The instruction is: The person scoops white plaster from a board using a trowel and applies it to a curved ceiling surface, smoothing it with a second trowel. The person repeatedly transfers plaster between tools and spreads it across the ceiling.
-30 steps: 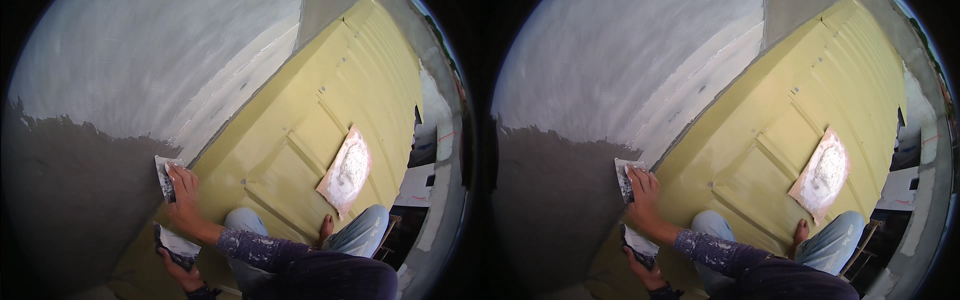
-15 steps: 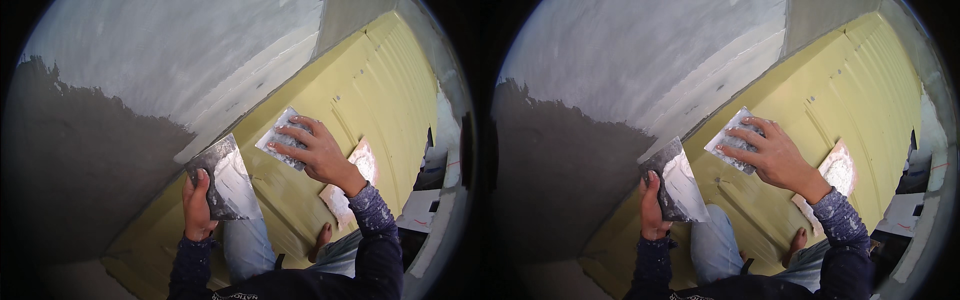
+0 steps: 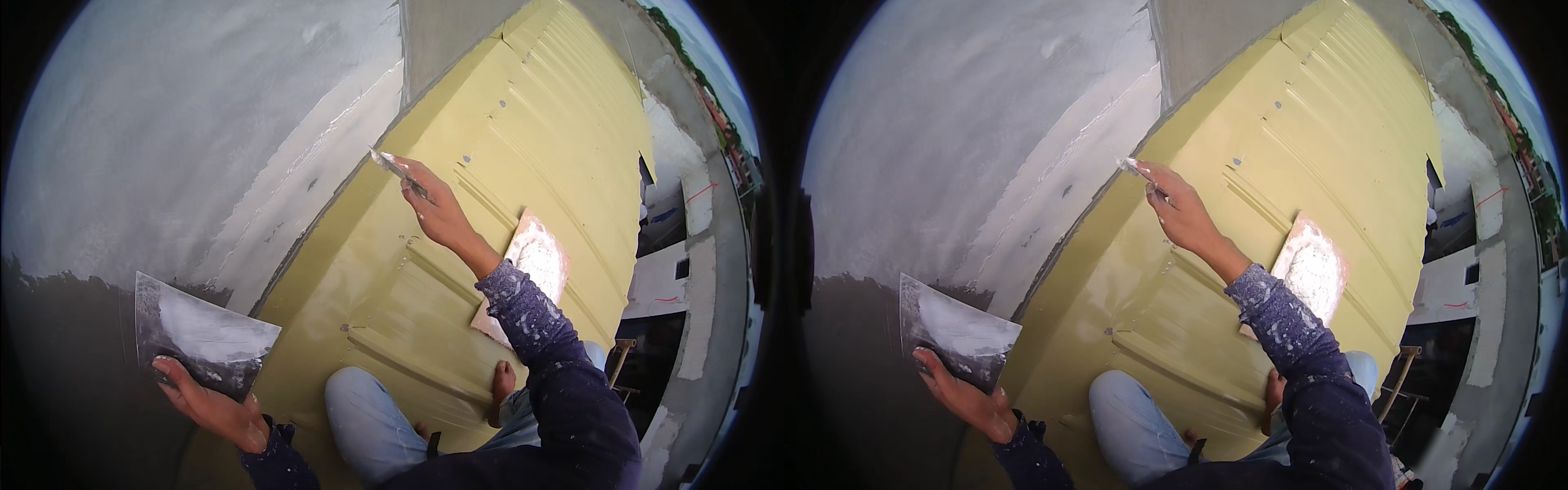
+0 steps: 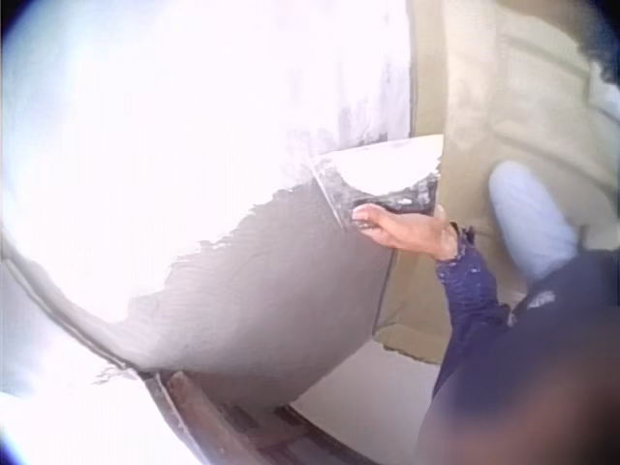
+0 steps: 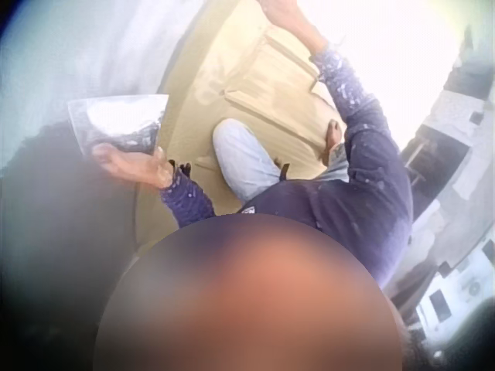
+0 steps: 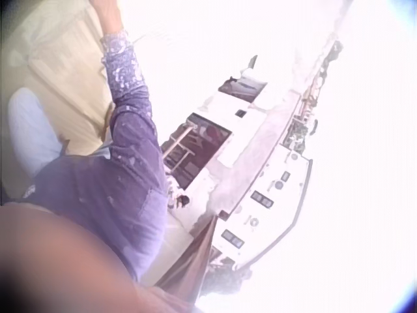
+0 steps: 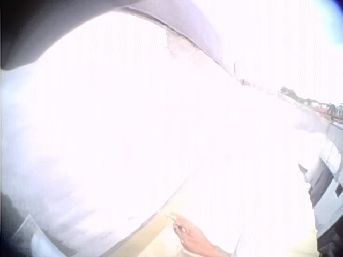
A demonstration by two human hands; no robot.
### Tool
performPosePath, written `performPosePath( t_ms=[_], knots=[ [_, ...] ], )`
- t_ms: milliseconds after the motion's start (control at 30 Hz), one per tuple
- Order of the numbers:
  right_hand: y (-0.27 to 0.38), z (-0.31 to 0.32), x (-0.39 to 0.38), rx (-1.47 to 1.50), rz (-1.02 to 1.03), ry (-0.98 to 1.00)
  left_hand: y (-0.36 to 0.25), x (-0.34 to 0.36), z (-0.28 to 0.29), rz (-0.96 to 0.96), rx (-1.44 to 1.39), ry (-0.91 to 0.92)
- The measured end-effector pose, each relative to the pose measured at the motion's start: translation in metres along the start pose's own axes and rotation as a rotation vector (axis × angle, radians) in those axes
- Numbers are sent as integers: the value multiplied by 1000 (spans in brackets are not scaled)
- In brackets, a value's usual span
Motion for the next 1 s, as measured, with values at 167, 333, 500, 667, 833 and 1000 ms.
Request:
performPosePath(
  t_ms=[167,333,500,667,833,1000],
  knots=[
    [-107,54,111,349,-249,-379,61,-136,-35,1355,-570,-43],
    [-131,46,149,419,-320,-372,69,-190,-23,1517,-619,-19],
    [-108,12,129,402,-288,-449,90,-235,2,1552,-660,-55],
    [-73,-64,72,316,-290,-419,103,-250,16,1597,-671,-8],
    [-7,-151,-2,216,-283,-398,104,-238,34,1451,-526,35],
    [46,-231,-63,240,-273,-421,123,-253,50,1434,-620,-99]
  ],
)
Point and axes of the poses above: each hand's wrist, its own x-axis towards the middle knuckle, its own z-axis out of the back of the hand, y = z × x, the point moved 10 cm from there along x, towards the middle knuckle, and after that the axes turned 3 degrees about -z, right-handed, at the moved point
